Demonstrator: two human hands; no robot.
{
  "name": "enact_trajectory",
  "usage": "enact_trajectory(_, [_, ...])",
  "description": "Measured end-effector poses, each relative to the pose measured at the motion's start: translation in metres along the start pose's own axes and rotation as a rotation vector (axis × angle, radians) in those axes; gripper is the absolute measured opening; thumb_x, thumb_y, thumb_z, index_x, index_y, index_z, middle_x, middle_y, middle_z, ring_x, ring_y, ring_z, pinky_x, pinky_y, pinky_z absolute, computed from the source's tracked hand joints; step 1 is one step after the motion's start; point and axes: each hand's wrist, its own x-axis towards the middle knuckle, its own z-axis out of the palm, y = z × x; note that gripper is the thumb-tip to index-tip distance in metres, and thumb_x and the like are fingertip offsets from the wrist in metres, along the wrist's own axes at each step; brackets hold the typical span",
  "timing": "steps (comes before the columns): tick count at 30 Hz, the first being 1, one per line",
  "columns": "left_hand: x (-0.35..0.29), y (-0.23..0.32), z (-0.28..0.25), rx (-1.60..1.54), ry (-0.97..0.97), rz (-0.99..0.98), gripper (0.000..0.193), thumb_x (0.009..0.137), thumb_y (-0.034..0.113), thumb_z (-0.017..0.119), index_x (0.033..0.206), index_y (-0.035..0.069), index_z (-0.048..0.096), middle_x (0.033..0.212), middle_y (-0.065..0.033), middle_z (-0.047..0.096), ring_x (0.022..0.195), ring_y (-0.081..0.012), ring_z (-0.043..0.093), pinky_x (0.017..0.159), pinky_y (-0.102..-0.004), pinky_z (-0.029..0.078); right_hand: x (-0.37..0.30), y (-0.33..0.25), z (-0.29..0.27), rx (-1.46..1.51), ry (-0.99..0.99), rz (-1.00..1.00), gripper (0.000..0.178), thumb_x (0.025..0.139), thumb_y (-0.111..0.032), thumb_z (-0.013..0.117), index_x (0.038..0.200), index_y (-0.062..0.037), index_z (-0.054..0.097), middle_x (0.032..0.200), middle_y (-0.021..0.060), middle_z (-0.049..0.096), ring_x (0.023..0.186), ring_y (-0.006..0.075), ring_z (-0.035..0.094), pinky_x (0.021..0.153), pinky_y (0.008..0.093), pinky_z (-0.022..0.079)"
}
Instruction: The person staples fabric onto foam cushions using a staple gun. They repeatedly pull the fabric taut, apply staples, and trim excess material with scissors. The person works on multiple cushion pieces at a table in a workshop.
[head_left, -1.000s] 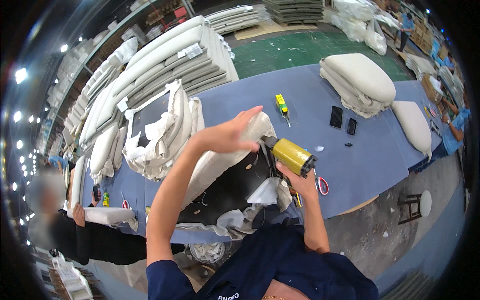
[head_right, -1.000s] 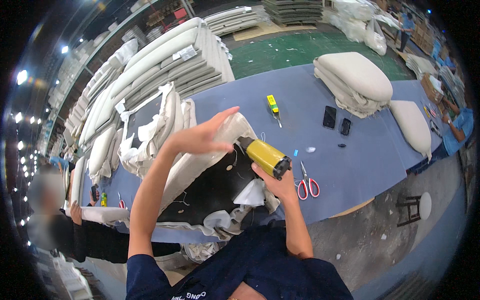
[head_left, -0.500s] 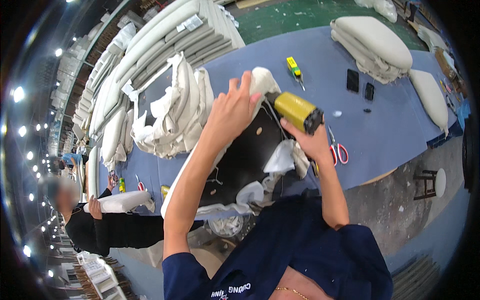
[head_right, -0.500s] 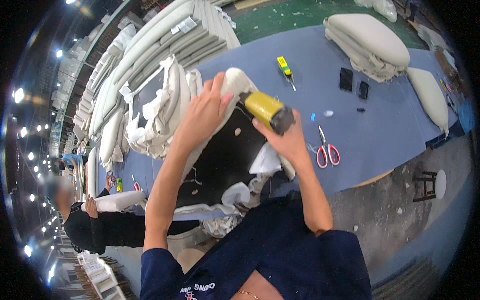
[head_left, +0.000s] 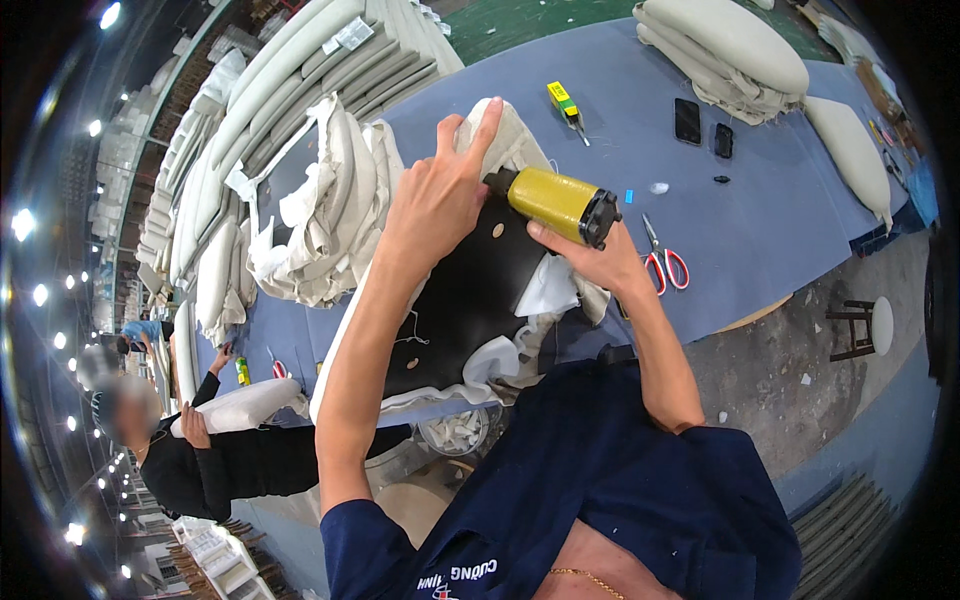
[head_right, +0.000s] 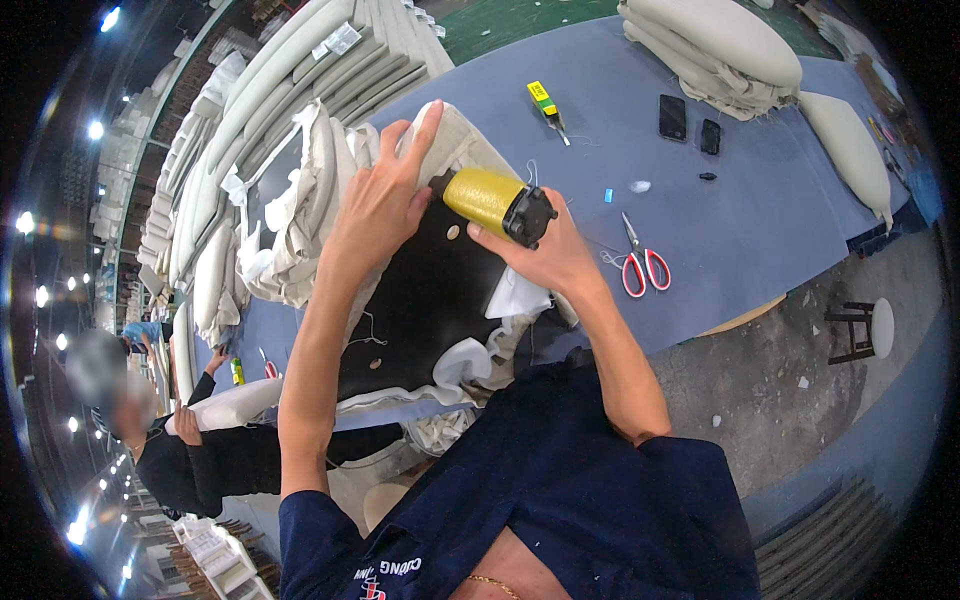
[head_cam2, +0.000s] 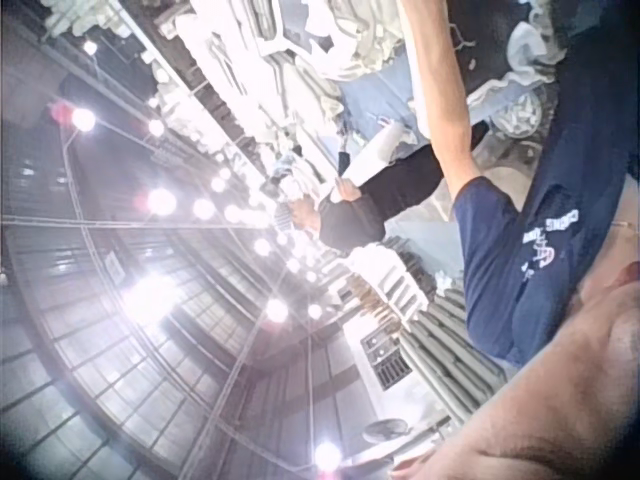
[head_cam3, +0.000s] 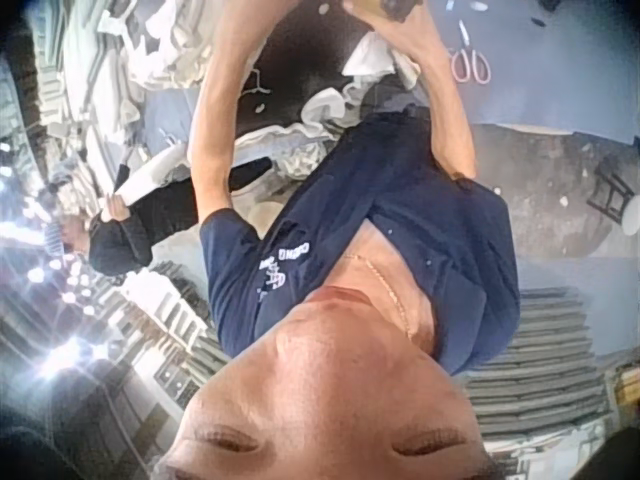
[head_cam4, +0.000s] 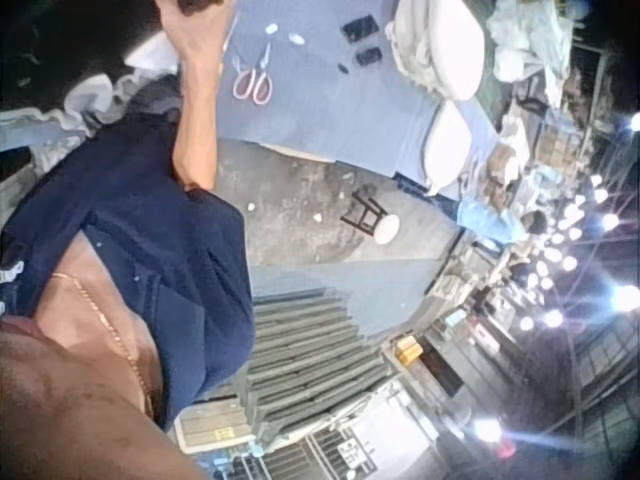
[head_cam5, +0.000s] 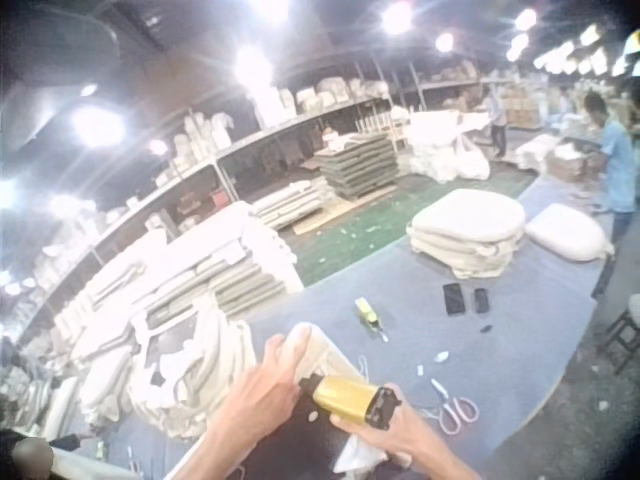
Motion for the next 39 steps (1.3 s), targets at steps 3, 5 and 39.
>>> enact_trajectory(3, [-0.004,0.002,-0.001,-0.009,-0.010,0.015,0.104,0.077,0.001,0.077,0.162,0.022,0.021,0.142,-0.0320,0.046,0.076,-0.0476,0.069,0.068,-0.0506,0.058,-0.002,-0.015,-0.005,0.081,-0.076,0.018,0.032,0.084,-0.027,0.082,0.100,-0.0009,0.074,0.083,0.0132,0.074,0.073,0.0271,0.070,0.073,0.0353,0.054])
enact_trajectory(5, [-0.005,0.007,-0.007,0.002,-0.018,0.011,0.108,0.074,0.000,0.078,0.162,0.021,0.019,0.143,-0.0324,0.045,0.076,-0.0474,0.069,0.069,-0.0503,0.058,-0.007,-0.017,-0.005,0.054,-0.084,-0.052,0.030,0.084,-0.026,0.081,0.101,-0.0011,0.074,0.084,0.0130,0.075,0.073,0.0261,0.070,0.072,0.0347,0.054])
enact_trajectory(39, [-0.042,-0.002,-0.005,0.078,0.006,-0.185,0.082,0.089,0.009,0.069,0.159,0.021,0.028,0.135,-0.0262,0.054,0.081,-0.0468,0.069,0.073,-0.0510,0.058,-0.010,-0.018,0.016,-0.004,-0.147,0.131,0.045,0.083,-0.036,0.086,0.116,-0.0070,0.073,0.108,0.0140,0.072,0.102,0.0301,0.067,0.093,0.0396,0.051])
